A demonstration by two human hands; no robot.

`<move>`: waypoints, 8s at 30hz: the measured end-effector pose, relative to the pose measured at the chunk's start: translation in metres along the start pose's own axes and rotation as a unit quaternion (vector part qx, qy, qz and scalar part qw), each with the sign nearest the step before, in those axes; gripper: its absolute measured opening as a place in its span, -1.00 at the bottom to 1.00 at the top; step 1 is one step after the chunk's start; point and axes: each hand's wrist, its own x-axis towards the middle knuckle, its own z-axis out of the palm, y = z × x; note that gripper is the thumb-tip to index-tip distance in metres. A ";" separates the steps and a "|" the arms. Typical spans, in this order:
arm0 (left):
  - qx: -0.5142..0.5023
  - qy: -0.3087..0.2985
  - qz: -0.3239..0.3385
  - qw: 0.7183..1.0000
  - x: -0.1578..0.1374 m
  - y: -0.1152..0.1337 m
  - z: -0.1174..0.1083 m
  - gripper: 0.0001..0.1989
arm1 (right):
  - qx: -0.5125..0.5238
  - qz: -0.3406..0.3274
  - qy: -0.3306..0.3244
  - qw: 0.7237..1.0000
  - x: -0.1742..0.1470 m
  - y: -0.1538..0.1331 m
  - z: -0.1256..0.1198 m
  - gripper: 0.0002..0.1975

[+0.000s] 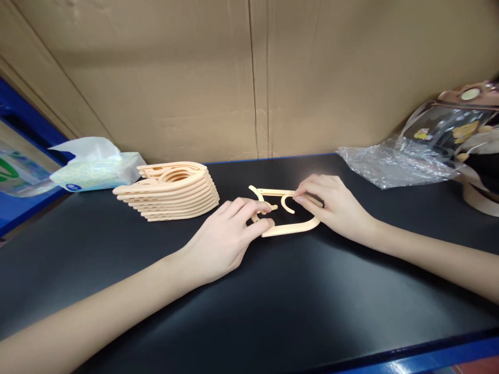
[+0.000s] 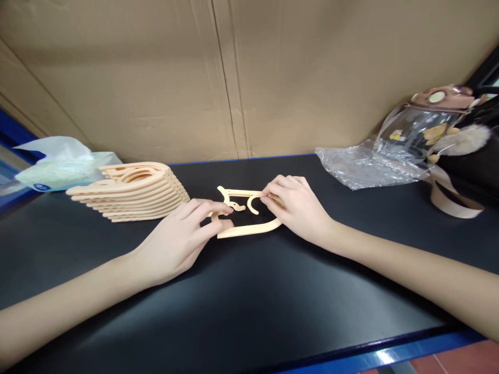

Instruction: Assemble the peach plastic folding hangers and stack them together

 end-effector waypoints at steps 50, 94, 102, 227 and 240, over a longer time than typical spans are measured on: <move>-0.180 -0.002 -0.056 0.982 -0.002 0.004 0.002 -0.84 | 0.059 -0.010 -0.017 0.998 0.000 0.004 0.002 -0.95; -0.244 -0.031 0.041 0.968 0.002 0.003 -0.004 -0.66 | 0.058 -0.019 -0.041 0.997 0.000 0.001 0.001 -0.91; -0.224 -0.033 0.046 0.973 0.000 0.002 -0.003 -0.66 | 0.059 -0.044 -0.052 0.996 0.000 0.000 0.002 -0.92; 0.133 -0.104 -0.099 0.981 0.002 -0.009 -0.013 -0.66 | -0.016 -0.002 -0.020 1.000 -0.002 0.000 0.004 -0.78; 0.106 -0.114 -0.117 0.981 0.000 -0.010 -0.012 -0.69 | -0.026 -0.011 -0.048 0.998 -0.001 -0.006 0.001 -0.76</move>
